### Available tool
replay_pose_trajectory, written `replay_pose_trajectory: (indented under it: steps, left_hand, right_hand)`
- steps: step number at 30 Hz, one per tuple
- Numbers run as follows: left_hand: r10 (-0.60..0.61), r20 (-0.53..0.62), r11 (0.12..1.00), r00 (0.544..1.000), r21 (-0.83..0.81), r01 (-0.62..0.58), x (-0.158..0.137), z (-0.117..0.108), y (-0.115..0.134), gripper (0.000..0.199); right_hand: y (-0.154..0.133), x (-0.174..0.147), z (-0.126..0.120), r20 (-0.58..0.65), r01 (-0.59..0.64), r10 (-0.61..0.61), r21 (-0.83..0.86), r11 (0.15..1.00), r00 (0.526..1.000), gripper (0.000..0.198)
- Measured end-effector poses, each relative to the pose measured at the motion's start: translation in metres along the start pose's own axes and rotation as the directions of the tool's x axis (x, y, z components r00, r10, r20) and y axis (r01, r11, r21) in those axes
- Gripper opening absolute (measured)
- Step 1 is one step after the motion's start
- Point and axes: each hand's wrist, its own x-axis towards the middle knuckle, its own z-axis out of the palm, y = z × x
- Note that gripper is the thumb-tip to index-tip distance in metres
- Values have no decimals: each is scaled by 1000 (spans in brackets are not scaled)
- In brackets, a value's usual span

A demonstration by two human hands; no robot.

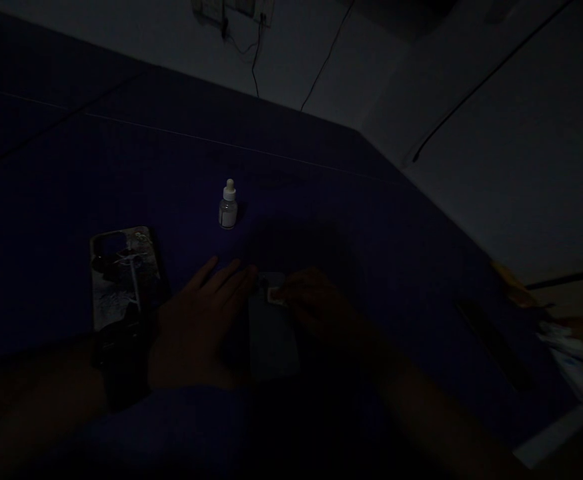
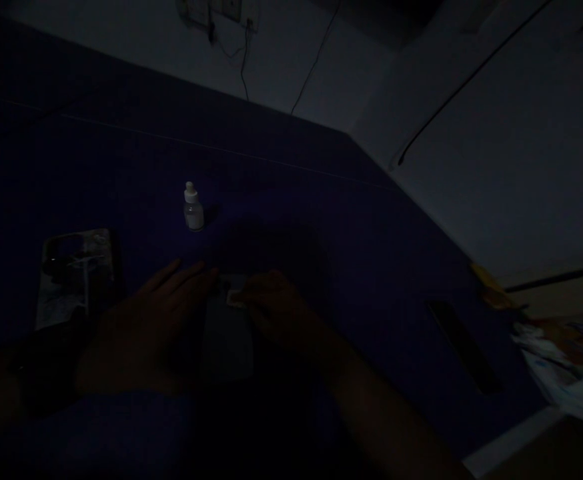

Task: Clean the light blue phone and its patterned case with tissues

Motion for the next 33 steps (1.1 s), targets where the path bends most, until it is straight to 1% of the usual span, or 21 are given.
replay_pose_trajectory:
  steps: [4, 10, 13, 15, 19, 23, 26, 30, 33]
  left_hand:
    - [9, 3, 1000, 1000, -20, -9, 1, -3, 0, 126]
    - [11, -6, 999, 1000, -30, -11, 2, -4, 0, 128]
    - [10, 6, 1000, 1000, -28, -10, 2, -4, 0, 126]
    - [12, 7, 1000, 1000, -27, -11, 1, -4, 0, 126]
    - [24, -6, 999, 1000, -33, -24, 0, -3, -1, 129]
    - [21, -11, 1000, 1000, -20, -21, -1, -2, -1, 128]
    - [6, -1, 1000, 1000, -15, -6, 0, -3, 0, 127]
    - [18, 1, 1000, 1000, -14, -18, 0, -3, 0, 125]
    - [12, -15, 1000, 1000, -16, -12, 0, -2, 0, 128]
  right_hand:
    - [2, 2, 4, -69, -70, 64, -85, 994, 996, 37]
    - [1, 2, 1, -42, -10, 9, -17, 1000, 999, 29]
    - [2, 2, 4, -97, -89, 84, -56, 994, 992, 35]
    - [2, 2, 5, -103, -114, 105, -77, 991, 989, 37]
    - [2, 1, 3, -85, -42, 37, -59, 997, 996, 29]
    - [-3, -1, 1, -100, 57, -62, -52, 997, 993, 32]
    - [-11, 0, 3, -32, 105, -106, -54, 993, 994, 36]
    - [-22, 2, 5, 110, 97, -87, -95, 991, 990, 39]
    - [-26, 1, 7, 168, 147, -133, -74, 986, 977, 37]
